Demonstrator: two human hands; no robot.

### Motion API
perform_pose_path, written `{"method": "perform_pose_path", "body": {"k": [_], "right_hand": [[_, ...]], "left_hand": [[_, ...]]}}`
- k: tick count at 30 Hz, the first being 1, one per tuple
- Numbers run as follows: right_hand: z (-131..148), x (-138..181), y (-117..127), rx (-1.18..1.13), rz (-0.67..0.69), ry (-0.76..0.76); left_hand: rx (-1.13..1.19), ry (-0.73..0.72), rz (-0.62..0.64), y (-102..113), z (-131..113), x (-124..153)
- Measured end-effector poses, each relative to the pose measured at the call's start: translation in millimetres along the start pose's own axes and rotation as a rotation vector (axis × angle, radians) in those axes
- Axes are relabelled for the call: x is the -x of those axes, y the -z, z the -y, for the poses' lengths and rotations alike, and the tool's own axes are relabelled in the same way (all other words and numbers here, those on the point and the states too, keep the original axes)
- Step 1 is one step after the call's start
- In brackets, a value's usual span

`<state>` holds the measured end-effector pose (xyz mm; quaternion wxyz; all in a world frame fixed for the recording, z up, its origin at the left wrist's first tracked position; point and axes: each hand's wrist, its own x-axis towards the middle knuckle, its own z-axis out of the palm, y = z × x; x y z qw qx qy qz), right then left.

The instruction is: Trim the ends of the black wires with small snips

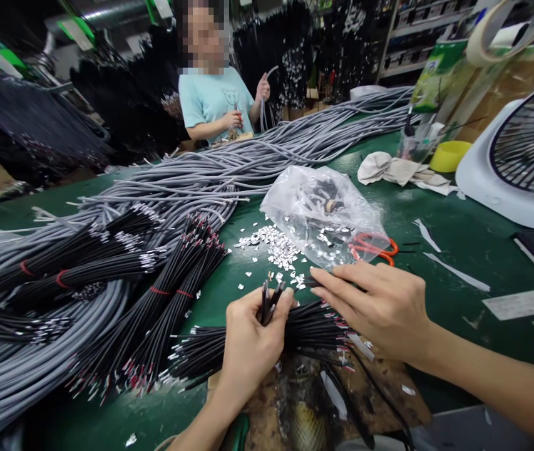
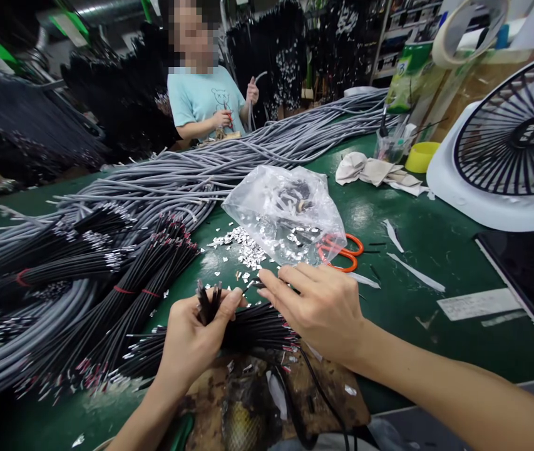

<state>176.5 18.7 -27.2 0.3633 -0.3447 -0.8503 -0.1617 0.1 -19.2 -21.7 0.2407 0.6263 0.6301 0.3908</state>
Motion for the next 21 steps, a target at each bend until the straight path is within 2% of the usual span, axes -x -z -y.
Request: {"method": "perform_pose_path", "body": {"k": [21], "right_hand": [[-0.2,1.9,1.9,0.001,0.006,0.073]], "left_hand": [[0.019,-0.014,0.015,-0.7,1.2,-0.7]]}}
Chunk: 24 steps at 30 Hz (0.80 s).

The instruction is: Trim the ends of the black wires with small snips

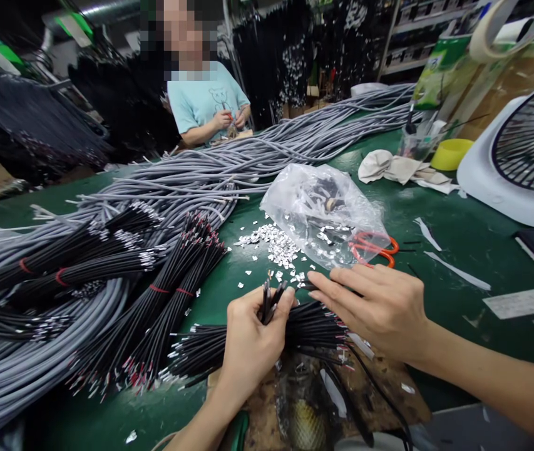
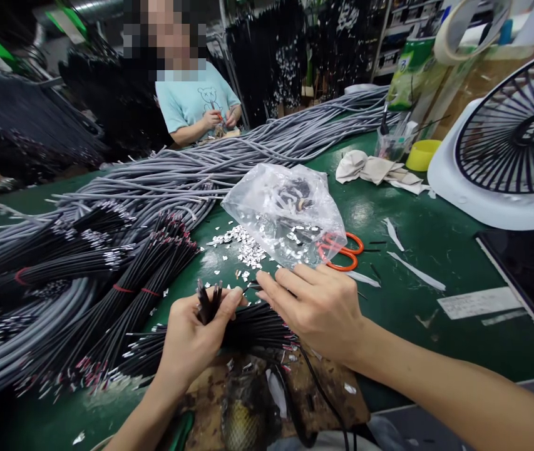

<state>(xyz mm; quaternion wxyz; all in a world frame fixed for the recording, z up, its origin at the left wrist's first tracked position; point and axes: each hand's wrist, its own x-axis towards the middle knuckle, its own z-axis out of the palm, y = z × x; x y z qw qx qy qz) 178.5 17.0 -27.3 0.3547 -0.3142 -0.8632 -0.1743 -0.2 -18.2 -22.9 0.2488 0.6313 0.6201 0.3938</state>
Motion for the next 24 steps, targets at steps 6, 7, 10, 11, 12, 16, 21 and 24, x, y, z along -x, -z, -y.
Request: {"method": "perform_pose_path", "body": {"k": [6,7,10,11,12,16,21,24], "right_hand": [[-2.1,1.7,-2.1,-0.007,0.054,0.069],[-2.1,2.0,-2.5,-0.007,0.067,0.077],[-1.8,1.8,-4.1,-0.056,0.101,0.032],[-2.0,1.2,-4.7,-0.103,0.115,-0.015],[-2.4,0.5,-5.3,-0.165,0.127,-0.073],[-6.1,-2.0,-6.6,-0.392,0.155,-0.263],[-6.7,-1.5,-5.2,-0.290,0.167,0.005],[-5.0,-1.2,-4.1,-0.169,0.205,0.149]], "left_hand": [[-0.049,0.012,0.043,0.8,1.0,0.2],[-0.067,0.011,0.048,0.9,1.2,0.3],[-0.097,0.002,0.051,1.1,1.4,0.6],[-0.097,0.000,0.046,1.1,1.3,0.6],[-0.089,0.001,0.044,1.1,1.1,0.6],[-0.039,-0.001,0.079,1.1,0.0,0.4],[-0.061,-0.024,0.116,0.2,1.2,1.1],[-0.104,-0.035,0.150,-0.5,2.6,2.0]]}}
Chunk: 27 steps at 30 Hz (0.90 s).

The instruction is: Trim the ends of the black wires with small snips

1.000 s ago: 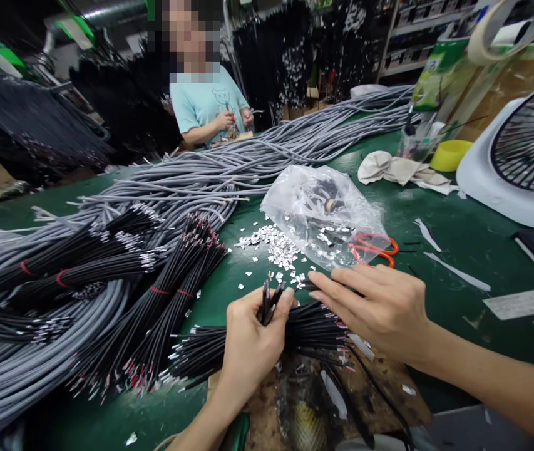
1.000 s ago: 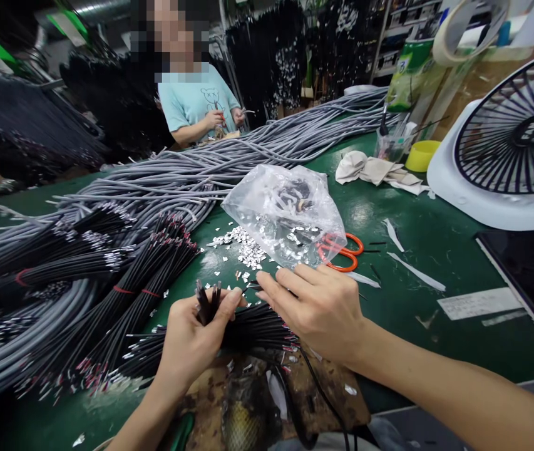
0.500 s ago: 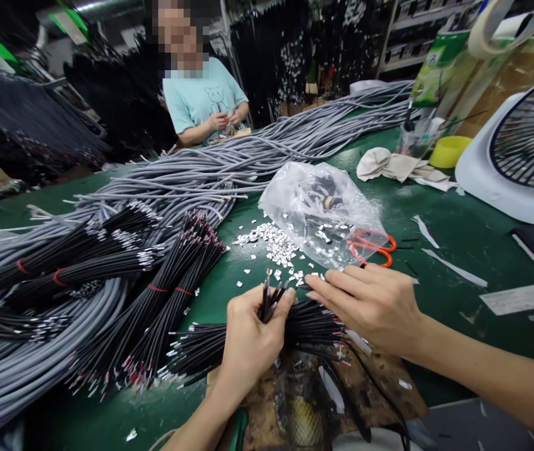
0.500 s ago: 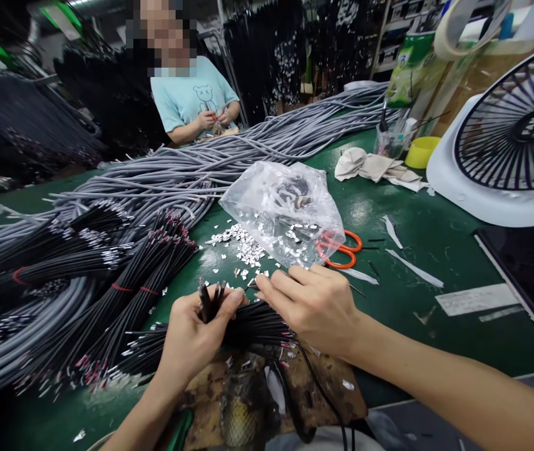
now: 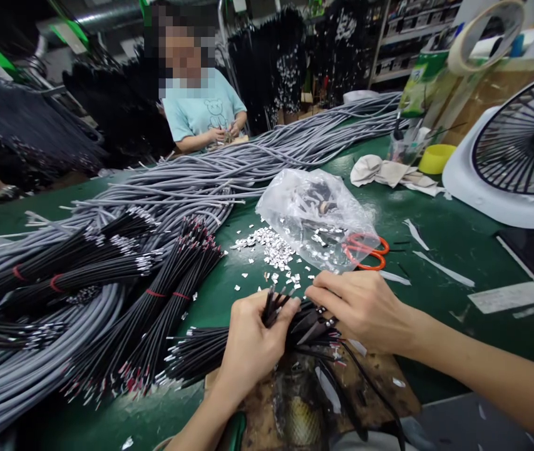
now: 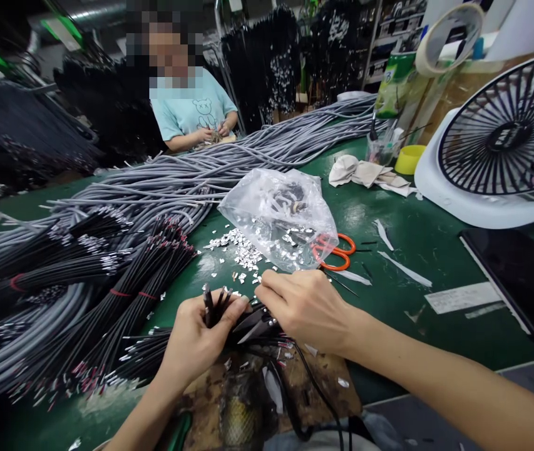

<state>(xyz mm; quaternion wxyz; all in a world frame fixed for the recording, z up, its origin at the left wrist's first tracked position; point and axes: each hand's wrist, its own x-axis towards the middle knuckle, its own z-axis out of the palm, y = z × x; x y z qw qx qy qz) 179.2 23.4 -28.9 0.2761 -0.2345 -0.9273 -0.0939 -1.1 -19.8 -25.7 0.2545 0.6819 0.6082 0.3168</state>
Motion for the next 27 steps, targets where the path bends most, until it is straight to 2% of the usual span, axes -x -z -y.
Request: {"method": "perform_pose_path", "body": {"k": [4,8,12,15,19,22,27], "right_hand": [[1,-1,1,0.020,0.144,0.017],[0,-3,3,-0.144,0.245,-0.165],[-5,-5,2,-0.405,0.302,-0.326],[-10,-8,1,-0.481,0.248,-0.442],[-12,-10,1,-0.523,0.008,-0.551],[-10,-8,1,-0.554,-0.124,-0.503],[-2,-6,-4,-0.639,-0.123,-0.400]], "left_hand": [[-0.066,-0.058,0.002,-1,1,0],[0.002,-0.089,0.021,1,1,-1],[0.159,-0.042,-0.003,3,0,-4],[0.295,0.027,-0.085,5,0,-8],[0.431,0.137,-0.093,5,3,-14],[0.483,0.194,-0.051,4,5,-17],[0.496,0.211,-0.041,0,2,-12]]}}
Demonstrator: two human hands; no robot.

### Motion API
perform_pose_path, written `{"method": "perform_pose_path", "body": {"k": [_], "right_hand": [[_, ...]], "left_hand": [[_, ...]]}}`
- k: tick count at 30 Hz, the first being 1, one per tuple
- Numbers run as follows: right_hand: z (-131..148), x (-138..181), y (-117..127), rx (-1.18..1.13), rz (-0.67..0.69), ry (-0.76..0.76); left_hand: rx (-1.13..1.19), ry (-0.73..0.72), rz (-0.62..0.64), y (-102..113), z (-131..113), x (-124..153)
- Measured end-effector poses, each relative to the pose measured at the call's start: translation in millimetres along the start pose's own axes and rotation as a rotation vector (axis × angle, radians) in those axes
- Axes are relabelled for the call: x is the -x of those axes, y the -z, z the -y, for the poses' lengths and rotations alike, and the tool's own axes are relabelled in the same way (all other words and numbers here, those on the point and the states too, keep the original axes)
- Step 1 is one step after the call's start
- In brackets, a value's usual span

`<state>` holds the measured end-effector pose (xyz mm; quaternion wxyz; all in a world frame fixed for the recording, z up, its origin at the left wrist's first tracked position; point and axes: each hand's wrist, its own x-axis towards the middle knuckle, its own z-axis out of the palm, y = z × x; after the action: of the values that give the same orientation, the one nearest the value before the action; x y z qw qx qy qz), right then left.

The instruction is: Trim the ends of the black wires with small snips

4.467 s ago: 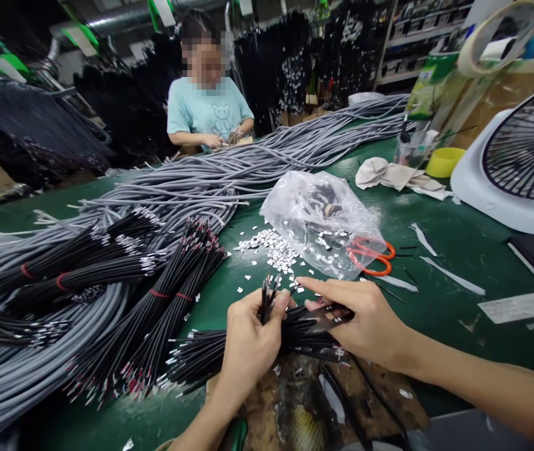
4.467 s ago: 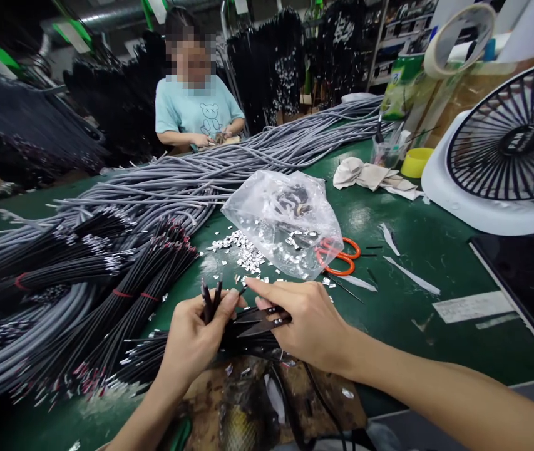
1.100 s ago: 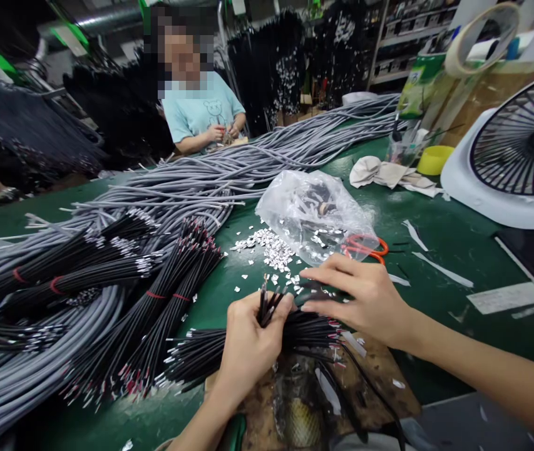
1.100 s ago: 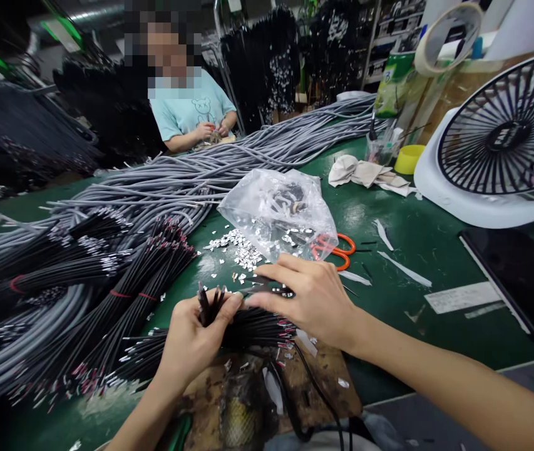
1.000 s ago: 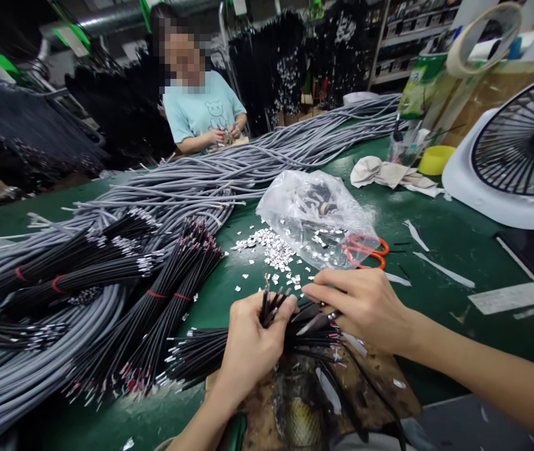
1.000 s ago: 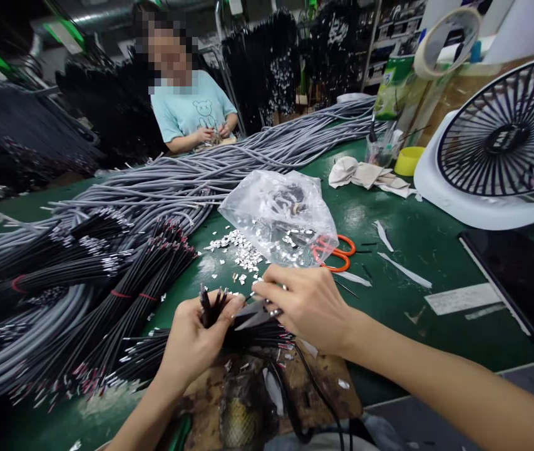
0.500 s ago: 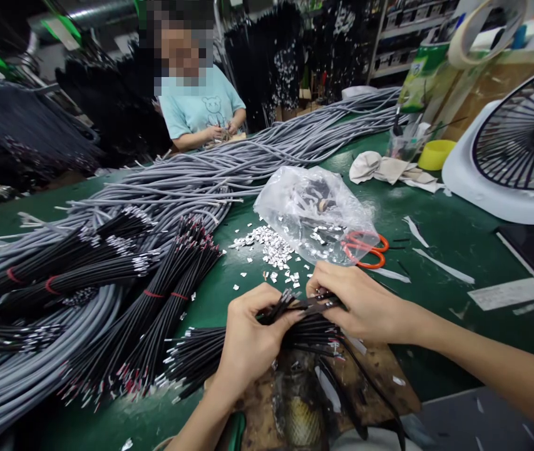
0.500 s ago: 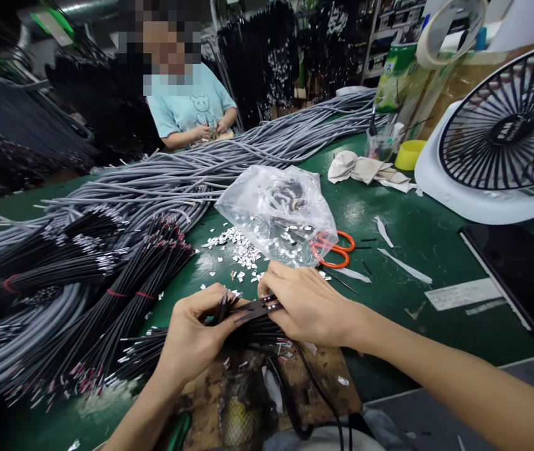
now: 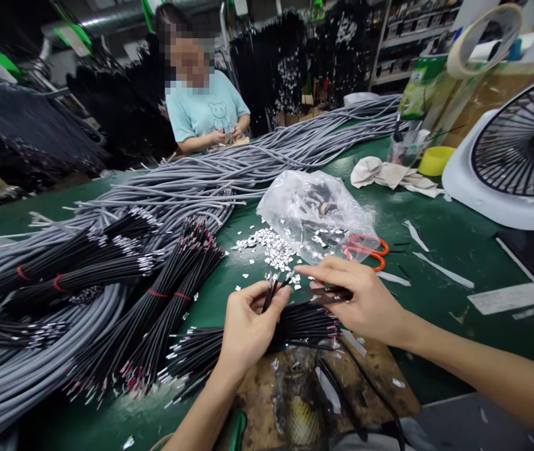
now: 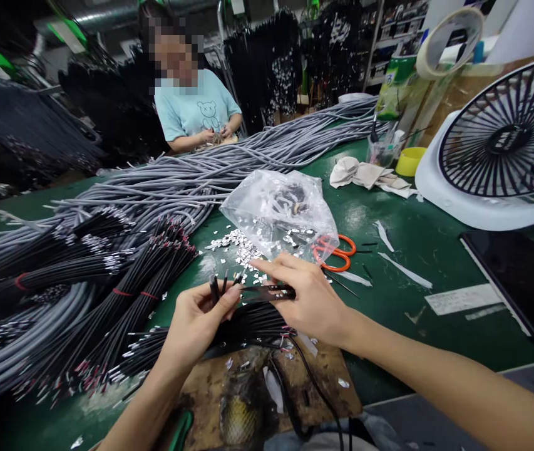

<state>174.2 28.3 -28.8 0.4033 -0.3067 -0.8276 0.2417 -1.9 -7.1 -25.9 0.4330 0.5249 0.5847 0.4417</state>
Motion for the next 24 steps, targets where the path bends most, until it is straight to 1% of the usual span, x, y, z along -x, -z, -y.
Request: {"method": "perform_pose_path", "body": {"k": [4,8,13,15,18,21,24], "right_hand": [[2.9,0.1,-2.9,-0.042,0.002,0.022],[3.0,1.3,-2.9,-0.044,-0.027,0.040],[3.1,4.8,-3.0,-0.011,-0.029,0.083],[4.8,5.6,-2.5,0.060,-0.035,0.069],[7.9,5.7,-0.7,0.234,-0.096,0.069],[8.8,5.9,1.2,0.468,-0.183,0.156],[7.4,7.1,1.7,0.651,-0.211,0.218]], "left_hand": [[-0.071,-0.043,-0.056,-1.8,-0.1,5.3],[-0.164,-0.080,-0.045,0.0,0.4,6.7],[-0.205,-0.101,-0.036,1.8,0.8,6.9],[-0.223,-0.095,-0.049,1.6,0.1,7.8],[-0.261,-0.107,-0.091,0.6,-1.2,9.4],[-0.286,-0.127,-0.125,-0.5,-1.4,10.3],[-0.298,-0.138,-0.137,-1.0,0.1,10.7]]}}
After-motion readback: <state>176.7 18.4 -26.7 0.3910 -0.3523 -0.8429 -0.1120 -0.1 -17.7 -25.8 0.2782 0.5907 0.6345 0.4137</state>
